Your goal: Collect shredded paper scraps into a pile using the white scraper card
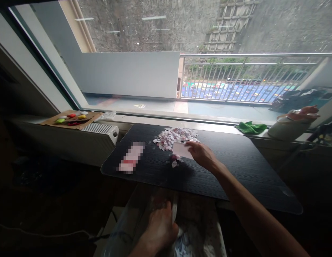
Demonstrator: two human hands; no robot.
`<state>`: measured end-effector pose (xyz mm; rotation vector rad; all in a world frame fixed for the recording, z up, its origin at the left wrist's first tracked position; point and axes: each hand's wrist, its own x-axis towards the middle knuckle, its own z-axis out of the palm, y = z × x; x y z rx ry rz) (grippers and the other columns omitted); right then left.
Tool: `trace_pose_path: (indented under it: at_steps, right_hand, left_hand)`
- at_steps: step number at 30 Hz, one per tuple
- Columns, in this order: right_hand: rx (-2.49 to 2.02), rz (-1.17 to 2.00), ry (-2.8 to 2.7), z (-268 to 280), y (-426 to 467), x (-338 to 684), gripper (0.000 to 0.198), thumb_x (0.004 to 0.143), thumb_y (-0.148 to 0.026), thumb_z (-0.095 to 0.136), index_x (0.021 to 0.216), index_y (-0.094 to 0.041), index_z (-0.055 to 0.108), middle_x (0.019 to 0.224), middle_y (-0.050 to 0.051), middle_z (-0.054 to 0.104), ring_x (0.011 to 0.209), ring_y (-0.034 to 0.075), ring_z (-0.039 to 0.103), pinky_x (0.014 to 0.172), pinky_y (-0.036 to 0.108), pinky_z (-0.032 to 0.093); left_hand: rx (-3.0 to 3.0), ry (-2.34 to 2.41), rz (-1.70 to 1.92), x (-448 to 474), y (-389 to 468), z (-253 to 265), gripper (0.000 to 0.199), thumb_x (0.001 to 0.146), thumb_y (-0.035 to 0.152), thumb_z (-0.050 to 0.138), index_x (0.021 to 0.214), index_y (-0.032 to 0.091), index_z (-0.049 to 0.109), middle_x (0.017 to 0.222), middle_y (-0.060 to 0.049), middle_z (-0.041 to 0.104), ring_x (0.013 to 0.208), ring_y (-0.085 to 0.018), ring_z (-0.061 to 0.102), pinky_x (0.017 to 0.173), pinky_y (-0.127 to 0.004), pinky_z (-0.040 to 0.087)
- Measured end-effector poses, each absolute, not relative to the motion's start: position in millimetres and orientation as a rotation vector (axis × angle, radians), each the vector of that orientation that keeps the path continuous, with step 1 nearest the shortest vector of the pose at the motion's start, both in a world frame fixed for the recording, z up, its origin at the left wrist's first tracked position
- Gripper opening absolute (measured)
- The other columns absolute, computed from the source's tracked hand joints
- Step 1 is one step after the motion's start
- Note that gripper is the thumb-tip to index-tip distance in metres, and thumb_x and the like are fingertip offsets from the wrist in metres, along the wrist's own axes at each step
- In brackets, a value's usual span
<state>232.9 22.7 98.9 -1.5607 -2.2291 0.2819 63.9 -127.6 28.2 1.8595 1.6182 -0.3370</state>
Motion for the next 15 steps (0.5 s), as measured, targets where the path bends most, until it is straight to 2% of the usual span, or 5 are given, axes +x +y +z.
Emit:
trace_pose_path:
  at_steps: [6,15]
  right_hand:
    - [-1.652,0.31,-2.187,105,4,250,0.032,0.081,-0.021,0.041,0.105,-0.026,0.062,0.097,0.002,0.069,0.084,0.018,0.063,0.069,0.026,0.045]
    - [-1.798,0.19,-2.142,107,-16,269,0.035,0.08,-0.022,0.04,0.108,-0.023,0.062,0.097,0.003,0.069,0.085,0.021,0.063,0.075,0.03,0.045]
  left_hand:
    - [1.887,1.642,-0.339,61,-129,25,0.065,0.07,0.019,0.041,0.131,0.001,0.029,0.1,-0.018,0.063,0.095,-0.029,0.059,0.082,-0.039,0.044]
    - [1.916,1.635,-0.353,63,-129,24,0.06,0.071,0.021,0.039,0.128,0.003,0.034,0.095,-0.016,0.064,0.092,-0.028,0.06,0.08,-0.038,0.044]
